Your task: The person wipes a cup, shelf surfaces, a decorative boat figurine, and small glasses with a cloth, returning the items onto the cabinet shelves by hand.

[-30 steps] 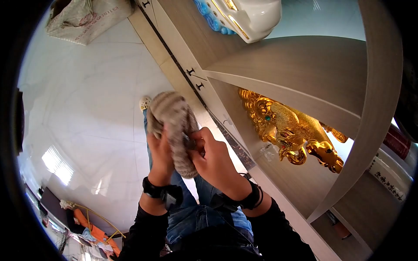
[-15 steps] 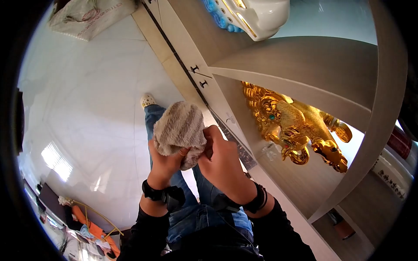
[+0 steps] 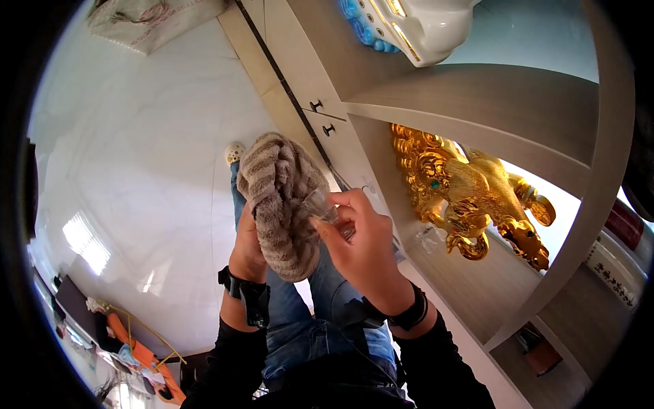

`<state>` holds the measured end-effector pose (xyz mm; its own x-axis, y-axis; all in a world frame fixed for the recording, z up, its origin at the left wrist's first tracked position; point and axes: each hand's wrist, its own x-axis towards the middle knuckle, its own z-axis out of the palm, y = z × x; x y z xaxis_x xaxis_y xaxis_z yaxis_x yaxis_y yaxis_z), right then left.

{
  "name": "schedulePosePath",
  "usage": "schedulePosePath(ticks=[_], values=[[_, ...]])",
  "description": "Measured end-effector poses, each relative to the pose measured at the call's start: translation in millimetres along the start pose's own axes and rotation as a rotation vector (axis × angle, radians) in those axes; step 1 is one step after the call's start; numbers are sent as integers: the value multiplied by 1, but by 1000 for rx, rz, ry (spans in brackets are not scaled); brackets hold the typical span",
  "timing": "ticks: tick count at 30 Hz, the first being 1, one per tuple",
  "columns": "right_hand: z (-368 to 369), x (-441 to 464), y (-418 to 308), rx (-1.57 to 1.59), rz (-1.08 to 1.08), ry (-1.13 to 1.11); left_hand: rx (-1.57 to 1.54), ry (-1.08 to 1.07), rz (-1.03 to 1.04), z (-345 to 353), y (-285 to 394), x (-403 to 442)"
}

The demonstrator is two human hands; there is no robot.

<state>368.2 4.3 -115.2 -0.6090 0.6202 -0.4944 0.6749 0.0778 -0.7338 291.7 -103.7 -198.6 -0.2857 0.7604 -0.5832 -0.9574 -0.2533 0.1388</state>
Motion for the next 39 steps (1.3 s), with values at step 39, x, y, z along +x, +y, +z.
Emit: schedulePosePath(ticks=[39], values=[[-17, 12, 9, 909, 659, -490, 48, -165, 24, -14, 18, -7]])
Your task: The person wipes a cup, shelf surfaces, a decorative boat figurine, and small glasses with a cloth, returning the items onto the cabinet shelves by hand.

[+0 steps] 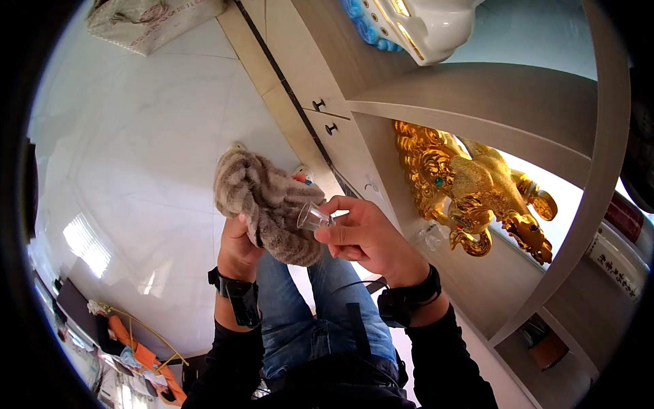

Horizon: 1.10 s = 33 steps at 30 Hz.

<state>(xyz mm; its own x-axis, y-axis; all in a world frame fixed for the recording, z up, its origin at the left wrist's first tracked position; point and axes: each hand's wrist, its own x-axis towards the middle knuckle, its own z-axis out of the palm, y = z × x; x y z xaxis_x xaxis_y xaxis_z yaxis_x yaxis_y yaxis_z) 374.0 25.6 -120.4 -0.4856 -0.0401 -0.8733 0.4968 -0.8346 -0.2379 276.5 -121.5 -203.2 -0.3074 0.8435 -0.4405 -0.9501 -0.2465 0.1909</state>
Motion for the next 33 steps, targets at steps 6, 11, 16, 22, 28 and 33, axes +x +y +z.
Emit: schedulePosePath(ticks=[6, 11, 16, 22, 28, 33], values=[[10, 4, 9, -742, -412, 317, 95, 73, -40, 11, 4, -1], [16, 7, 22, -1298, -767, 418, 769, 101, 113, 28, 1, -2], [17, 8, 25, -1366, -861, 366, 765, 135, 220, 27, -7, -8], [9, 16, 36, -1570, -1103, 264, 492, 278, 21, 25, -7, 6], [-13, 15, 56, -1276, -880, 327, 887, 264, 97, 26, -18, 1], [-17, 19, 48, -444, -382, 180, 1026, 291, 135, 17, -25, -9]])
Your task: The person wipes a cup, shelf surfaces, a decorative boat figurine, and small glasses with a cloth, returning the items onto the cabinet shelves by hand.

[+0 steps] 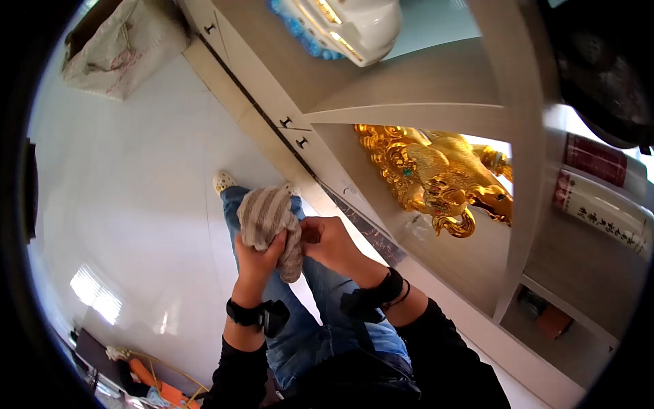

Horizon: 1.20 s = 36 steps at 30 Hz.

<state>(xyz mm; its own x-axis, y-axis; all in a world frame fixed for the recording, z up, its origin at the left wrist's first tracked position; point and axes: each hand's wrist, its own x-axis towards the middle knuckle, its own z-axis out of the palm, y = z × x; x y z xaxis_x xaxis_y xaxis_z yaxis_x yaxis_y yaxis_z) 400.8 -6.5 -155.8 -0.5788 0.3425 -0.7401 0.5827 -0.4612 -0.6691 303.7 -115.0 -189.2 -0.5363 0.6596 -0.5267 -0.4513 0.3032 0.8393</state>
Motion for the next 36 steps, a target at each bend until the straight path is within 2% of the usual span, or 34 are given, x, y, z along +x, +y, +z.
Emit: schedulePosePath(ticks=[2, 3, 5, 7, 10, 11, 14, 16, 17, 20, 23, 24, 25, 27, 29, 31, 33, 35, 36], values=[[-8, 5, 9, 404, 304, -173, 84, -17, 75, -4, -7, -2], [-10, 6, 14, 413, 278, -162, 93, -37, 94, -5, -8, -2], [-9, 7, 17, 689, 373, -279, 76, -45, 156, -8, -5, 0], [-9, 6, 10, 696, 374, -273, 74, -114, 126, -13, 1, 1], [-14, 7, 9, 676, 369, -478, -71, -126, 68, -18, 8, 1], [-15, 8, 7, 676, 360, -478, -68, -131, 75, -19, 8, 0], [-16, 10, 0, 539, 322, -490, -4, -104, 74, -21, 13, -1], [-17, 12, -15, -160, -73, -443, -160, -59, 44, -21, 19, -3], [-17, 14, -19, -155, -78, -451, -152, -53, 46, -20, 22, -2], [-17, 15, -36, -582, -552, -345, -200, -7, 169, -14, 25, 4], [-12, 10, -44, -771, -560, -246, -209, -6, 184, -12, 17, 11], [-12, 7, -47, -715, -465, -261, -280, 10, 118, -10, 17, 12], [-14, 8, -44, -717, -466, -262, -351, 26, 51, -7, 17, 13], [-20, 7, -33, -569, -488, -152, -409, 74, 55, -1, 10, 16], [-30, 9, -16, -339, -407, 9, -422, 214, -57, -3, -9, 20], [-42, 25, 6, -41, -635, 300, -365, 288, -16, -14, -26, 20], [-53, 36, 5, 181, -645, 450, -506, 299, -81, -23, -29, 17], [-67, 52, 14, 135, -696, 526, -531, 286, -98, -30, -26, 15], [-71, 59, 18, 5, -698, 576, -536, 295, -116, -34, -27, 15]])
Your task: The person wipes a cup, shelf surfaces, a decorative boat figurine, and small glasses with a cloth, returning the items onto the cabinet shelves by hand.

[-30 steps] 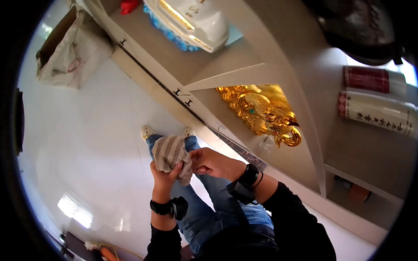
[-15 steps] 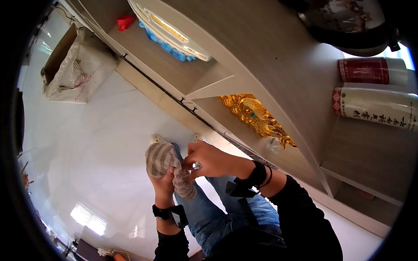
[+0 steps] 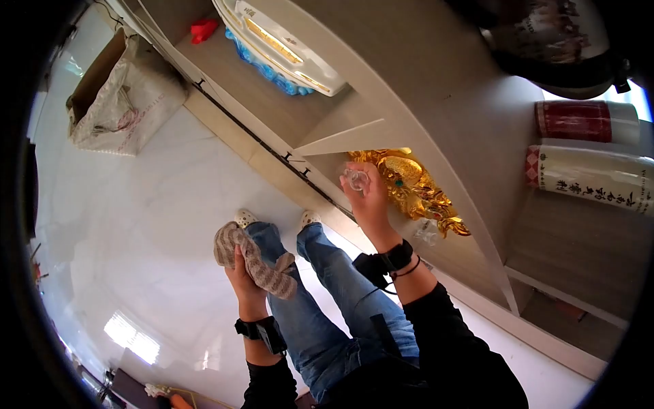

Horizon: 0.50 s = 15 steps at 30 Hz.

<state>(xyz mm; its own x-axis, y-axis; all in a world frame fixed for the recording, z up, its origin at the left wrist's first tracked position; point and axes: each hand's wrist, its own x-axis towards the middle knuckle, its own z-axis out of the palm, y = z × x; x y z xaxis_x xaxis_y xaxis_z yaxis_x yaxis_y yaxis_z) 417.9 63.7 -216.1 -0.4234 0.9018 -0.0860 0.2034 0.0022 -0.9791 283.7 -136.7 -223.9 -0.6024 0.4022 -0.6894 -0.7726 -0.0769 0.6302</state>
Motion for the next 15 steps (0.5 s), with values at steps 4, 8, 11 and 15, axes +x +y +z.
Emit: schedulePosePath(ticks=[4, 8, 11, 15], values=[[7, 7, 10, -298, -101, 91, 5, 40, -18, -3, 8, 0], [12, 12, 14, -481, -128, 198, -10, 62, 14, 1, 12, -1], [16, 15, 16, -465, -88, 199, -13, 4, 18, -3, 8, -1], [22, 17, 17, -338, -104, 259, -76, 13, -9, 0, 4, -1]])
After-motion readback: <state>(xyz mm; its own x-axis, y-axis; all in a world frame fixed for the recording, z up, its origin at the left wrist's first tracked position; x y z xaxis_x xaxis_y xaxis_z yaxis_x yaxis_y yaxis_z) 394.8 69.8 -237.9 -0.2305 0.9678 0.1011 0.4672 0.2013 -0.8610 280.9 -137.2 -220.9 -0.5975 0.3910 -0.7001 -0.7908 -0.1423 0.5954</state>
